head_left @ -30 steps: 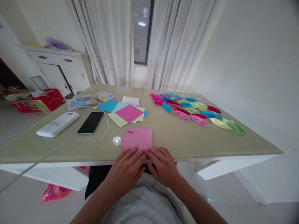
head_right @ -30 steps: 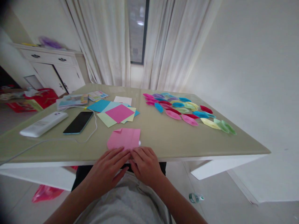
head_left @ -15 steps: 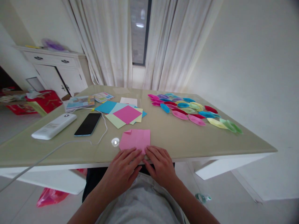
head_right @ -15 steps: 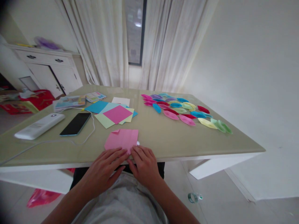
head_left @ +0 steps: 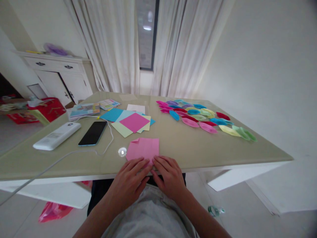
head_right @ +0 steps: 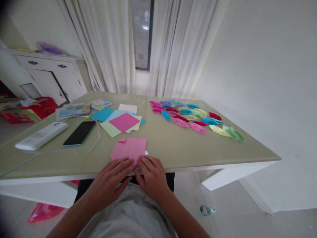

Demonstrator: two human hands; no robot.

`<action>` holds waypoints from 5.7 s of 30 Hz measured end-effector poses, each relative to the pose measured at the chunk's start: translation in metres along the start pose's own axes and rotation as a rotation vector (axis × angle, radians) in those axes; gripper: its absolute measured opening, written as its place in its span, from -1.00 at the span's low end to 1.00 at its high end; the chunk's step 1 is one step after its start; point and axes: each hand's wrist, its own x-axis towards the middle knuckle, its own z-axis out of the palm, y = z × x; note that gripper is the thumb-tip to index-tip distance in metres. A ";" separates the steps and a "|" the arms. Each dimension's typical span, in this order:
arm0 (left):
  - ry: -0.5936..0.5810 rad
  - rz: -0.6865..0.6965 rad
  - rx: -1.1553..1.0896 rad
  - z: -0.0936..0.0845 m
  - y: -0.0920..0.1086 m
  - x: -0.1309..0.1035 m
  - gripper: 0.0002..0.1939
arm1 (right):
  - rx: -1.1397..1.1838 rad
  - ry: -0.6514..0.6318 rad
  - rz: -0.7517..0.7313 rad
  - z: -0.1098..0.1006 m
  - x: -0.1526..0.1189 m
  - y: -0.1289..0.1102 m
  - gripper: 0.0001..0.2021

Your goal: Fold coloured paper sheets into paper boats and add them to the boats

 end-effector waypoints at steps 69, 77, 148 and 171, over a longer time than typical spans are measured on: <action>0.188 0.057 0.019 -0.003 -0.005 -0.007 -0.71 | 0.078 -0.032 0.041 0.002 0.000 -0.020 -0.79; 0.130 0.014 -0.064 -0.024 -0.051 -0.013 -0.86 | 0.006 -0.108 0.020 -0.017 -0.002 0.006 -0.69; 0.000 -0.355 -0.181 -0.005 -0.020 0.018 -0.91 | 0.055 -0.119 -0.103 0.004 -0.008 -0.007 -0.72; 0.043 -0.357 -0.195 -0.004 -0.027 0.016 -0.86 | 0.070 -0.101 -0.092 0.005 -0.012 -0.006 -0.64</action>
